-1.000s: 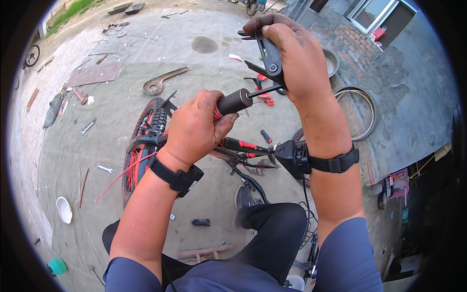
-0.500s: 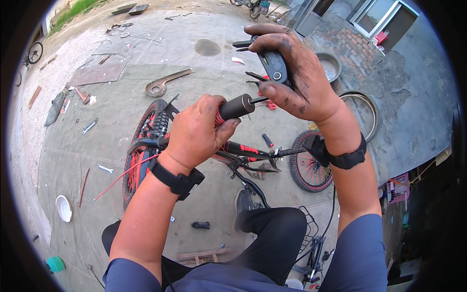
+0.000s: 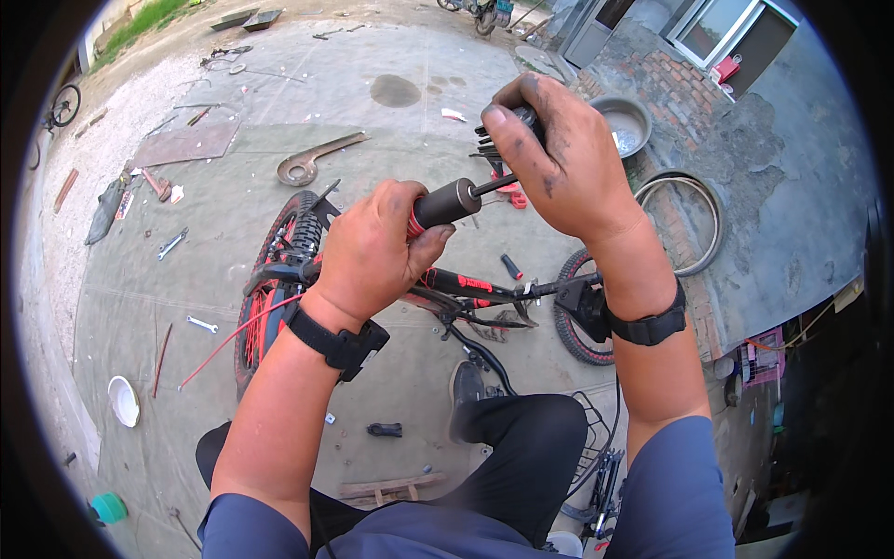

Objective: The person assembles a bicycle handlebar by sliding a red grip onto the bar, attaching a black clamp, and securing a brake lever. The person then positions the assembled handlebar onto the bicycle stem.

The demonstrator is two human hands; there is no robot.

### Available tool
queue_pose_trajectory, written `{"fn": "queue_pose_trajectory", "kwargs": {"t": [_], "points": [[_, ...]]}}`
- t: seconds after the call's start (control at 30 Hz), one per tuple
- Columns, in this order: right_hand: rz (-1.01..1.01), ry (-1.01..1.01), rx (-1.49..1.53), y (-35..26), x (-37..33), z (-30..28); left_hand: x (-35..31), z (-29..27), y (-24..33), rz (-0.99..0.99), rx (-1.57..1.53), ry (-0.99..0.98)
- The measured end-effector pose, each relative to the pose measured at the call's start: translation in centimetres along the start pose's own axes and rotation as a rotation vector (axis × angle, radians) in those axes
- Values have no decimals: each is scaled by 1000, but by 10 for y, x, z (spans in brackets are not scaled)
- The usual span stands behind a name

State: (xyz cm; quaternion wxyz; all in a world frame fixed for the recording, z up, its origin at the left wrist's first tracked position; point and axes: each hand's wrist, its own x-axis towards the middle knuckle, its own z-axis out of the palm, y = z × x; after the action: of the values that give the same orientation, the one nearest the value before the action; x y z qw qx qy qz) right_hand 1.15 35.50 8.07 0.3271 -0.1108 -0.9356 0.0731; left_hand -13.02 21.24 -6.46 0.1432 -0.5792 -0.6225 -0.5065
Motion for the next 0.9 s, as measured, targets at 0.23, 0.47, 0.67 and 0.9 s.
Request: {"fn": "queue_pose_trajectory", "kwargs": {"t": [0.23,0.47,0.67,0.9], "points": [[-230,-79,399,19,-3,-1,-1,0,1,-15,-27,11],[-303,28,257,20,2,9,-1,1,0,3,-27,20],[-137,46,140,9,-8,7,-1,1,0,0,-17,7],[50,45,-64,-3,-12,4,0,4,-1,21,1,33]]}}
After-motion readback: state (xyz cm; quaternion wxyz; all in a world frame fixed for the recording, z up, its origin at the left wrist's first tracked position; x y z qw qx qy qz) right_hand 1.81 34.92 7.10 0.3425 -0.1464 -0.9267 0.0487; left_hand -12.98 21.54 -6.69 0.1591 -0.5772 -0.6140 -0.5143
